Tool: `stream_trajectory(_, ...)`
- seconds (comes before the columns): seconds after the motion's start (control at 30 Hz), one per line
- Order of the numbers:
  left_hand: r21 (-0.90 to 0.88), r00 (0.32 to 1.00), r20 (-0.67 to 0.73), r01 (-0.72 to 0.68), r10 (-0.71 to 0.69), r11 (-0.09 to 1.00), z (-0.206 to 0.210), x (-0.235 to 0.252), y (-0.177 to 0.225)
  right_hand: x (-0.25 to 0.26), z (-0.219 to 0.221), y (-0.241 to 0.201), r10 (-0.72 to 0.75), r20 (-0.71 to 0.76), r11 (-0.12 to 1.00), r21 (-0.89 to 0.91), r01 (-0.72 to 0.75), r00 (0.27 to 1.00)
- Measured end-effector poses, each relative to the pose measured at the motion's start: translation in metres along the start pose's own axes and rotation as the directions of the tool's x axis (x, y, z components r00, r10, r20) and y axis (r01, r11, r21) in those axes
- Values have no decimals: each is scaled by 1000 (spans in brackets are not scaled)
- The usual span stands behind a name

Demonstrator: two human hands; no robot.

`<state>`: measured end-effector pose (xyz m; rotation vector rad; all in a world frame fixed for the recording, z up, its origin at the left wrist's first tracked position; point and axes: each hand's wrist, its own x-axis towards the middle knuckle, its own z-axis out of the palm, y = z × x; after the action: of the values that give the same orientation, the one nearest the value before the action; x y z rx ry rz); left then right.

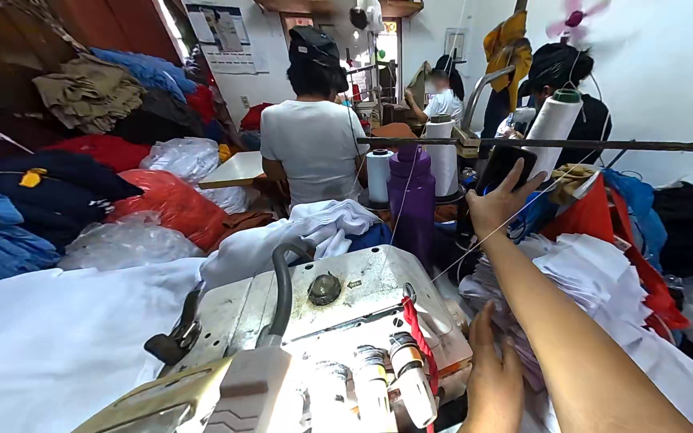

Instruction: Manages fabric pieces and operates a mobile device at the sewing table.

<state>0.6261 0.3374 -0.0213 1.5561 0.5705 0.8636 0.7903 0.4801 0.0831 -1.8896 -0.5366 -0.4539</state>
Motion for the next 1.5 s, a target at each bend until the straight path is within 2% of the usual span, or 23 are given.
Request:
stream_trajectory(0.1,65,1000,-7,-20,21,998,0,-1,1,-4,-15,2,8,-23,994,113,-5,1000)
stream_trajectory(0.2,127,999,-18,-37,39,991,3,2,-1,-10,-38,6,-57,-54,970,234,68,997)
stream_trajectory(0.37,156,968,-183,-143,171,977,23,35,7,-24,-70,25,-190,-54,909,368,197,980)
stream_trajectory(0.57,271,960,-278,73,5,960,32,76,17,-47,-85,46,-310,-21,814,511,277,951)
stream_trajectory(0.63,310,955,-296,84,12,947,29,78,12,-50,-88,47,-324,-13,789,548,278,946)
stream_trajectory(0.73,321,940,-328,17,94,947,26,80,0,-50,-92,45,-327,8,765,589,260,945)
stream_trajectory(0.83,380,917,-347,-55,197,923,28,84,-7,-50,-96,42,-339,11,769,580,270,941)
stream_trajectory(0.9,424,909,-354,-54,220,904,31,87,-10,-52,-96,40,-361,-15,781,542,311,933)
stream_trajectory(1.03,468,925,-340,12,168,884,32,88,-10,-56,-95,38,-404,-61,794,473,383,913)
stream_trajectory(1.17,540,922,-315,-21,225,842,33,86,-14,-48,-91,39,-318,-67,852,418,316,946)
stream_trajectory(1.33,635,901,-275,-92,336,767,36,84,-24,-34,-88,39,-130,-4,888,444,118,991)
stream_trajectory(1.5,605,930,-258,-56,262,794,32,78,-19,-40,-90,28,-119,59,927,364,90,991)
